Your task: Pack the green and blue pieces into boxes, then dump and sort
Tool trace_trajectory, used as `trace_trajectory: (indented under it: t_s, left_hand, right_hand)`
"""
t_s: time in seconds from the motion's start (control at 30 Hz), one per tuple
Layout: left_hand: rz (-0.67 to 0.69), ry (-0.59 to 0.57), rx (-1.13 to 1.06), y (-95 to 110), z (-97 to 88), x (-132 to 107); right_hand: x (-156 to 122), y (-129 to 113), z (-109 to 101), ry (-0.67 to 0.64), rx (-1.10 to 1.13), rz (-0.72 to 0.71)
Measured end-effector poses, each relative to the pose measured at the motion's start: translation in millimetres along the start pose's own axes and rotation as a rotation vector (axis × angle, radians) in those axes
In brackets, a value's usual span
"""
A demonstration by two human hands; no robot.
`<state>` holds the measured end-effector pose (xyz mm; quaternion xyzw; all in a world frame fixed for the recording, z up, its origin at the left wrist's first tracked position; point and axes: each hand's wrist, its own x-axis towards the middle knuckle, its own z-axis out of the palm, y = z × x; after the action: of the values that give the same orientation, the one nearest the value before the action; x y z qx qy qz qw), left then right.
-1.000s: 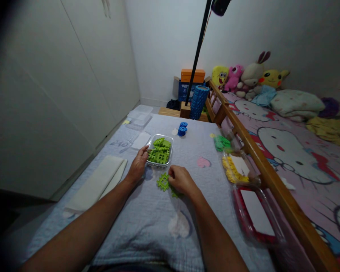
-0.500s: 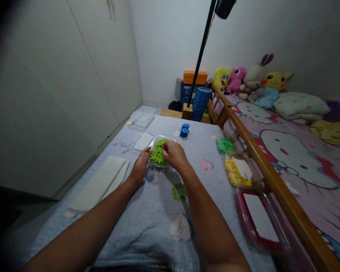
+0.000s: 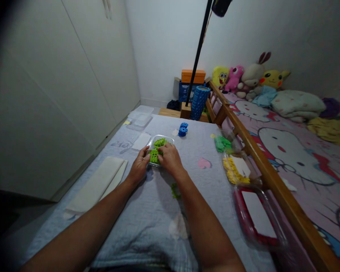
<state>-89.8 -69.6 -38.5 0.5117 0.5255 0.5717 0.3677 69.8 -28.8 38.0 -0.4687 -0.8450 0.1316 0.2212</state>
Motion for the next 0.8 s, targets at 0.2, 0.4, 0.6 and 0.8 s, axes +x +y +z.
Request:
trace_trajectory:
  t_s: [0.2,0.4,0.6,0.8]
  left_hand:
    - [-0.007,-0.012,0.043,3.7,-0.2,-0.3]
    - [0.021,-0.012,0.113,8.6,0.0,-2.4]
    - [0.222,-0.006,0.391,16.8,-1.0,-7.5]
    - [0.238,-0.026,0.486,21.0,2.8,-11.7]
  right_hand:
    - [-2.4,-10.4,-0.5,-0.006,-0.089,0.033]
    - [-11.9,1.4,-23.5,0.101,0.07,0.026]
    - [-50.7,33.9,-53.2,0.011,0.121,0.135]
    - [-94.2,46.2,-41.4,-0.335,0.066,0.136]
